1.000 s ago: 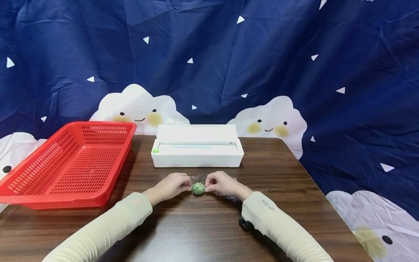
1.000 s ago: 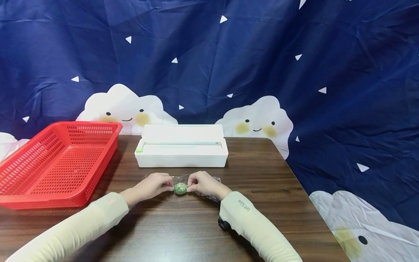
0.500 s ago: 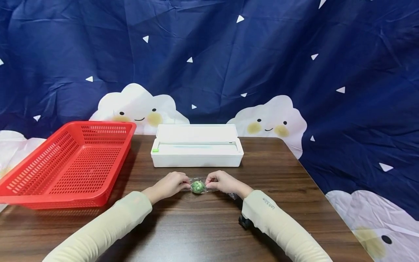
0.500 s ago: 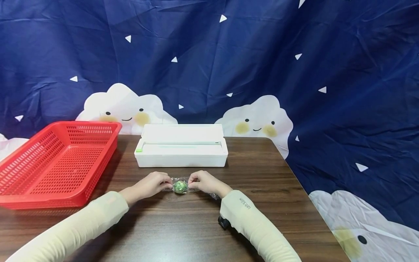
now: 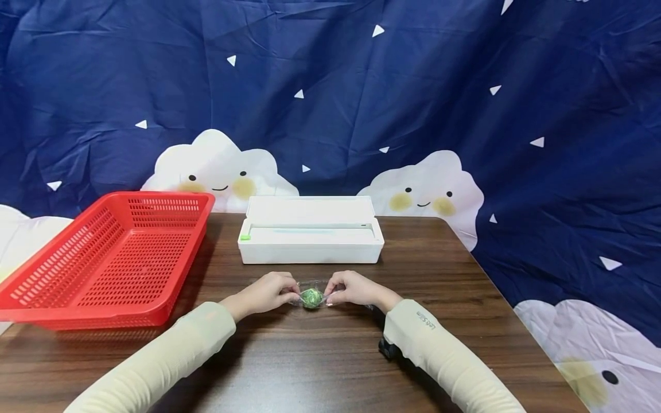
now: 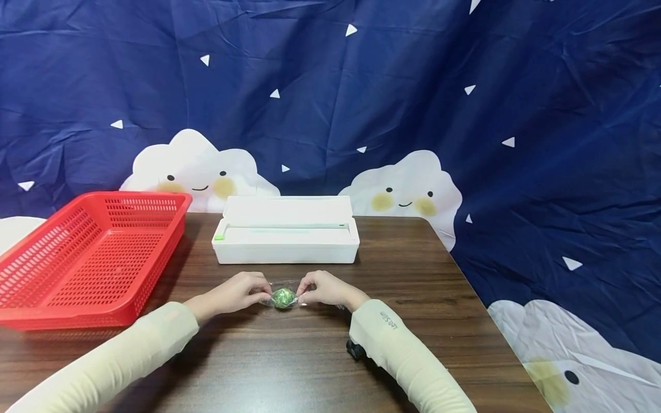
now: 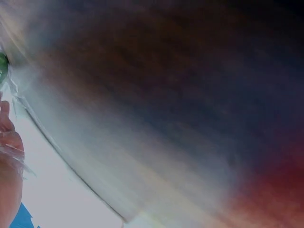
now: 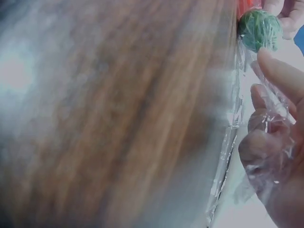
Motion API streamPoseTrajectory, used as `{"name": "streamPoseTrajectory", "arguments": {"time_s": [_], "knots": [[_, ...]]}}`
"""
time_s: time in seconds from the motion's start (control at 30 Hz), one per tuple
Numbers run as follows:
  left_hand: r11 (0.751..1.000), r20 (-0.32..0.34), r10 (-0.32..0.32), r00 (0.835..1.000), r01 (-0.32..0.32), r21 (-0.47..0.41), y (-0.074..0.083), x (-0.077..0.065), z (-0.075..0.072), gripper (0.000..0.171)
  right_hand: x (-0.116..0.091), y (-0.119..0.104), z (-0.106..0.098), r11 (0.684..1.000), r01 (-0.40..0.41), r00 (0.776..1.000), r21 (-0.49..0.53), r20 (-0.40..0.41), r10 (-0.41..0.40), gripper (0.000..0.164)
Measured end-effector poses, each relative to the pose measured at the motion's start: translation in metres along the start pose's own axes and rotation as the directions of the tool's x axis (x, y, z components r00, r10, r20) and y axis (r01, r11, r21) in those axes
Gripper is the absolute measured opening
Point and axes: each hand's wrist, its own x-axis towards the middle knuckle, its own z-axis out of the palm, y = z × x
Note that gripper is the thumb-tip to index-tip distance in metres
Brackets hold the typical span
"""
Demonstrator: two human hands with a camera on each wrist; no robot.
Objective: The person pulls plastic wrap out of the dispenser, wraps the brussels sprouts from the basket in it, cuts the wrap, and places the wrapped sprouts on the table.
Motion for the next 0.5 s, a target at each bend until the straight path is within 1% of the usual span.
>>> {"name": "streamPoseTrajectory", "arguments": {"time_s": [0.17, 0.27, 0.37, 0.5], "knots": [[1.0, 0.017, -0.013, 1.0, 0.013, -0.028, 0.0015, -0.0022, -0.0024, 0.016, 0.0004, 0.0026, 0.0002, 0.999, 0.041, 0.999, -0.014, -0.013, -0.041, 0.009], [1.0, 0.019, -0.003, 1.0, 0.004, -0.024, 0.0021, -0.0025, -0.0033, 0.015, 0.0002, 0.0018, 0.0001, 0.998, 0.053, 0.998, -0.028, -0.022, -0.054, 0.01], [1.0, 0.012, 0.008, 1.0, -0.007, -0.013, 0.0024, -0.0019, -0.0032, 0.01, -0.0004, 0.0014, -0.0001, 0.999, 0.028, 0.999, -0.039, -0.026, -0.029, 0.011], [1.0, -0.001, 0.012, 1.0, -0.012, 0.001, 0.0018, -0.0007, -0.0019, 0.006, -0.0006, 0.0007, 0.0004, 0.999, -0.022, 1.0, -0.028, -0.019, 0.022, 0.012]]}}
